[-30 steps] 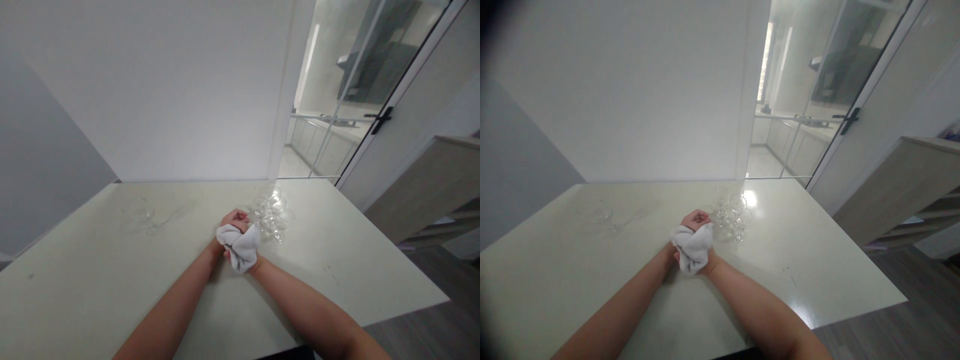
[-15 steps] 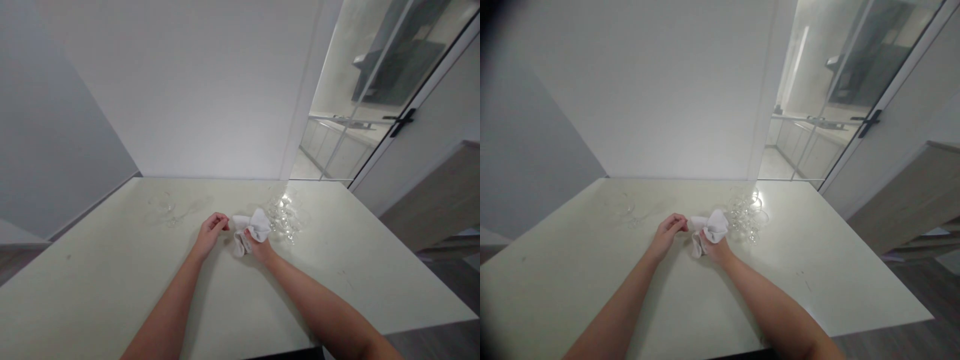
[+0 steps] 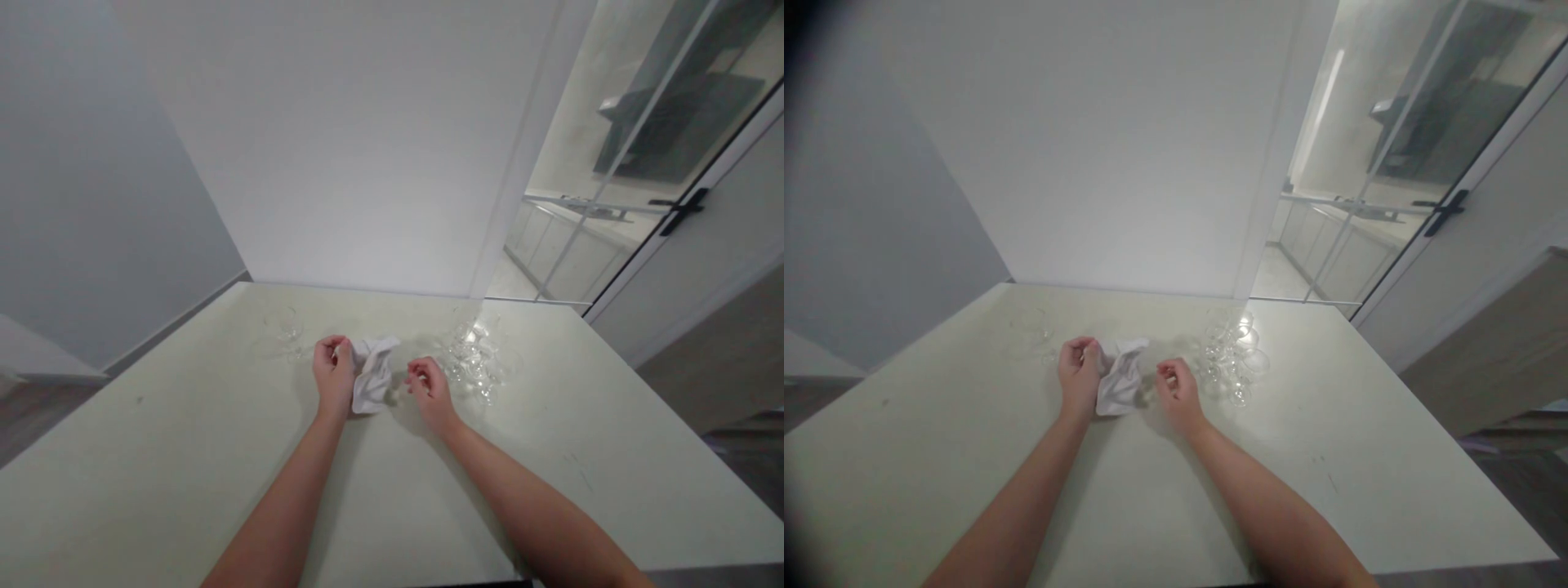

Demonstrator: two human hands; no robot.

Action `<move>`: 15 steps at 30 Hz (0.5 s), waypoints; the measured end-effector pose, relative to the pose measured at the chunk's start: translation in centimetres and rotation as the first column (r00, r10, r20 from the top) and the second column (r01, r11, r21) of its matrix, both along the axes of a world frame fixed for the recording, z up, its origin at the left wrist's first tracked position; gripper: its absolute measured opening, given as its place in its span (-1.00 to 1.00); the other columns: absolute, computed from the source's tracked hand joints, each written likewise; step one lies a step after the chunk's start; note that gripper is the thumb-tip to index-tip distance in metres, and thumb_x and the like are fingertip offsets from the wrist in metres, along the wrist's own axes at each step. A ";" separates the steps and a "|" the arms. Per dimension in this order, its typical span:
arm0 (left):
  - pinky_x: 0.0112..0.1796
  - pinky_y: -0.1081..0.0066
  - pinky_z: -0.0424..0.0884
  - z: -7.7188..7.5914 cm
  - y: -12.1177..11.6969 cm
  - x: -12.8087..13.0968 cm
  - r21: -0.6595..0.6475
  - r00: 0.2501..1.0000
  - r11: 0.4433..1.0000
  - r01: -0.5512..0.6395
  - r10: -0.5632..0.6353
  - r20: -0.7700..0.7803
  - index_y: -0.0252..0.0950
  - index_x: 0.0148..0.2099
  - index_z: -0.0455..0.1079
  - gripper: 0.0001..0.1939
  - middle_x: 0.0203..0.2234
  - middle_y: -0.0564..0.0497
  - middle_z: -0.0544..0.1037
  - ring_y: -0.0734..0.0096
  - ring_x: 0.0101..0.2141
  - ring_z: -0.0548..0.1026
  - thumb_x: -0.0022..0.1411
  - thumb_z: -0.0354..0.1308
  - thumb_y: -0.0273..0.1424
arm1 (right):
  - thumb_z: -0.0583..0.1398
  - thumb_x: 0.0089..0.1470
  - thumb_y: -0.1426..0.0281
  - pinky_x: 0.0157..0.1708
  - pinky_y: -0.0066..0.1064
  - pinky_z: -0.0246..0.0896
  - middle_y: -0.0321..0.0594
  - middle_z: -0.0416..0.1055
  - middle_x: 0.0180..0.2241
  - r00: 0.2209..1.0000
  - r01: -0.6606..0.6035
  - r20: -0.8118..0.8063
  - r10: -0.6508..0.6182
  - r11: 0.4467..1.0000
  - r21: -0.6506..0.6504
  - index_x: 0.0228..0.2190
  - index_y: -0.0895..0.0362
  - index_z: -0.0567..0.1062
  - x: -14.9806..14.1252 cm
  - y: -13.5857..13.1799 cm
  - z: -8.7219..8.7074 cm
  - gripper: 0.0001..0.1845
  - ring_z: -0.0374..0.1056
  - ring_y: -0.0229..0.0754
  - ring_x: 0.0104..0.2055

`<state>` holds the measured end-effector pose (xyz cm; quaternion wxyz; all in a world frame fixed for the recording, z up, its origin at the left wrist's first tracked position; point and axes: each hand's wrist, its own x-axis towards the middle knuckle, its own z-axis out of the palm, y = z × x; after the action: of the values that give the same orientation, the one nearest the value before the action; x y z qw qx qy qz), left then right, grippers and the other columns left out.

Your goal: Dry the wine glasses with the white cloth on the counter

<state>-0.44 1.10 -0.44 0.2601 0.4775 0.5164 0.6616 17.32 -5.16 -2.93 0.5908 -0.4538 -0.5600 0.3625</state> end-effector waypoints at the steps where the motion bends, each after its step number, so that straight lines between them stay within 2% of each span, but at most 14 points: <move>1: -0.40 0.51 0.32 0.2 -0.3 -0.1 0.029 0.999 0.999 -0.040 0.041 -0.036 -0.27 -0.12 0.34 -0.74 -0.35 0.05 0.44 0.48 -0.42 0.39 0.25 0.12 -0.21 | 0.16 0.16 0.26 -0.36 -0.42 0.32 -0.21 0.40 -0.26 0.999 0.017 0.039 -0.018 0.999 0.049 -0.19 0.06 0.47 0.0 -0.1 0.0 -0.80 0.38 -0.21 -0.30; 3: -0.43 0.51 0.32 0.7 -1.2 0.1 0.112 0.986 0.994 0.002 0.017 -0.163 -0.28 -0.09 0.36 -0.75 -0.38 0.05 0.46 0.49 -0.45 0.39 0.28 0.12 -0.24 | 0.13 0.18 0.31 -0.34 -0.43 0.29 -0.23 0.40 -0.29 0.990 -0.082 0.120 0.071 0.993 0.090 -0.16 0.08 0.47 -0.2 -0.1 -0.2 -0.79 0.36 -0.24 -0.32; 5: -0.34 0.48 0.41 0.8 -2.3 0.8 0.217 0.920 0.953 0.209 -0.117 -0.375 -0.28 -0.12 0.39 -0.84 -0.36 0.02 0.51 0.45 -0.37 0.47 0.31 0.09 -0.33 | 0.12 0.18 0.33 -0.37 -0.44 0.26 -0.27 0.41 -0.38 0.957 -0.244 0.174 0.233 0.969 0.047 -0.17 0.10 0.48 -0.5 0.0 -0.6 -0.79 0.33 -0.26 -0.39; 7: -0.17 0.43 0.47 0.6 -3.4 1.8 0.245 0.739 0.828 0.505 -0.267 -0.619 -0.26 -0.11 0.43 -0.82 -0.26 -0.04 0.58 0.40 -0.20 0.54 0.34 0.01 -0.44 | 0.11 0.17 0.34 -0.40 -0.44 0.25 -0.30 0.40 -0.48 0.942 -0.289 0.169 0.289 0.957 -0.025 -0.32 0.12 0.50 -0.7 0.2 -1.0 -0.82 0.30 -0.25 -0.44; 9: -0.06 0.41 0.48 0.1 -4.1 2.8 0.200 0.563 0.698 0.687 -0.337 -0.754 -0.25 -0.03 0.43 -0.72 -0.15 -0.07 0.60 0.40 -0.07 0.55 0.36 -0.07 -0.51 | 0.10 0.12 0.36 -0.38 -0.39 0.28 -0.28 0.41 -0.52 0.969 -0.220 0.106 0.225 0.974 -0.054 -0.47 0.11 0.47 -0.8 0.6 -1.3 -0.80 0.33 -0.21 -0.43; 11: 0.00 0.38 0.47 -0.2 -4.6 3.4 0.166 0.498 0.652 0.740 -0.365 -0.787 -0.24 0.04 0.41 -0.67 -0.06 -0.09 0.59 0.39 0.00 0.53 0.38 -0.10 -0.53 | 0.10 0.07 0.34 -0.27 -0.31 0.35 -0.23 0.48 -0.46 0.987 -0.159 0.014 0.160 0.986 -0.044 -0.50 0.09 0.49 -0.5 1.1 -1.4 -0.80 0.39 -0.14 -0.34; 13: 0.05 0.34 0.45 -0.2 -4.9 3.6 0.138 0.494 0.650 0.748 -0.405 -0.769 -0.23 0.14 0.35 -0.64 0.03 -0.10 0.55 0.37 0.05 0.51 0.38 -0.08 -0.51 | 0.15 0.03 0.27 -0.13 -0.24 0.36 -0.19 0.53 -0.35 0.986 -0.154 -0.065 0.151 0.987 -0.038 -0.46 0.07 0.53 -0.2 1.4 -1.3 -0.81 0.41 -0.07 -0.20; 15: 0.12 0.28 0.40 0.1 -5.2 3.7 0.118 0.492 0.632 0.766 -0.458 -0.740 -0.22 0.25 0.24 -0.57 0.12 -0.13 0.48 0.31 0.13 0.45 0.37 -0.03 -0.48 | 0.18 0.02 0.13 -0.10 -0.23 0.37 -0.18 0.54 -0.34 0.976 -0.173 -0.148 0.159 0.981 -0.091 -0.43 0.06 0.55 0.0 1.6 -1.2 -0.72 0.42 -0.05 -0.16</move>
<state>3.23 -4.06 -0.30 0.1749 0.8745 0.1983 0.4066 17.37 -3.56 -4.08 0.5719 -0.4090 -0.5335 0.4702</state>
